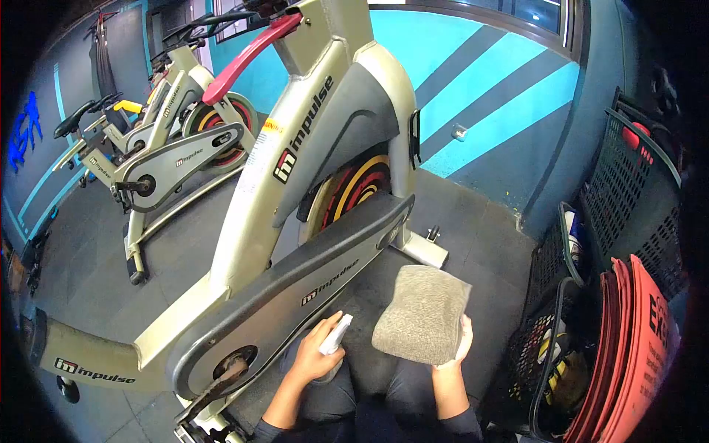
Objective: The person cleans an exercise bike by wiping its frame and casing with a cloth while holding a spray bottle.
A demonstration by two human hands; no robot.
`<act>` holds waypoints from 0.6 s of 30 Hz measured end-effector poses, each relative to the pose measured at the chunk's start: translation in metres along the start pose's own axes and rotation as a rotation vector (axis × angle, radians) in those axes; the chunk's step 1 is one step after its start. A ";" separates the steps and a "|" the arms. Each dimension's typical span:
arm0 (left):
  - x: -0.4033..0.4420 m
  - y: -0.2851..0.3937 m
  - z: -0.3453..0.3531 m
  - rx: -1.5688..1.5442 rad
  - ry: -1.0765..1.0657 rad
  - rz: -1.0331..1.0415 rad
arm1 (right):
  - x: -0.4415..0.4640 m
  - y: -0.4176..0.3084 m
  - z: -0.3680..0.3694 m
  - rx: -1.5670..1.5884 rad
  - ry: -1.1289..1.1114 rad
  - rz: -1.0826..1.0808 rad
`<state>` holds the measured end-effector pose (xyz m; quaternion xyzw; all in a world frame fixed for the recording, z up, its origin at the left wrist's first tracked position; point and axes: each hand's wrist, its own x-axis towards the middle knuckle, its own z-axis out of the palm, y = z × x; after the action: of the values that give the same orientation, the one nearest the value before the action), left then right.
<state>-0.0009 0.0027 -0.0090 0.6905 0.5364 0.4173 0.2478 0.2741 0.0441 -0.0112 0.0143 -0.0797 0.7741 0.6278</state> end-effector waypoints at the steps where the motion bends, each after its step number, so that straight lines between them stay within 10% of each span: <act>1: 0.000 0.000 0.000 0.008 -0.002 -0.008 | 0.002 0.001 -0.002 -0.027 -0.022 -0.092; 11: -0.001 0.004 -0.003 -0.020 -0.005 0.012 | -0.001 0.013 0.020 0.052 -0.188 -0.110; 13: -0.001 0.002 -0.002 0.009 0.022 0.055 | -0.001 0.018 0.028 0.422 0.060 -0.092; 18: -0.003 -0.001 -0.003 -0.016 0.013 0.031 | 0.001 0.017 0.024 0.108 -0.035 0.017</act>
<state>-0.0042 -0.0005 -0.0088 0.6941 0.5238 0.4297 0.2431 0.2554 0.0383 0.0106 0.0610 -0.0489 0.7821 0.6182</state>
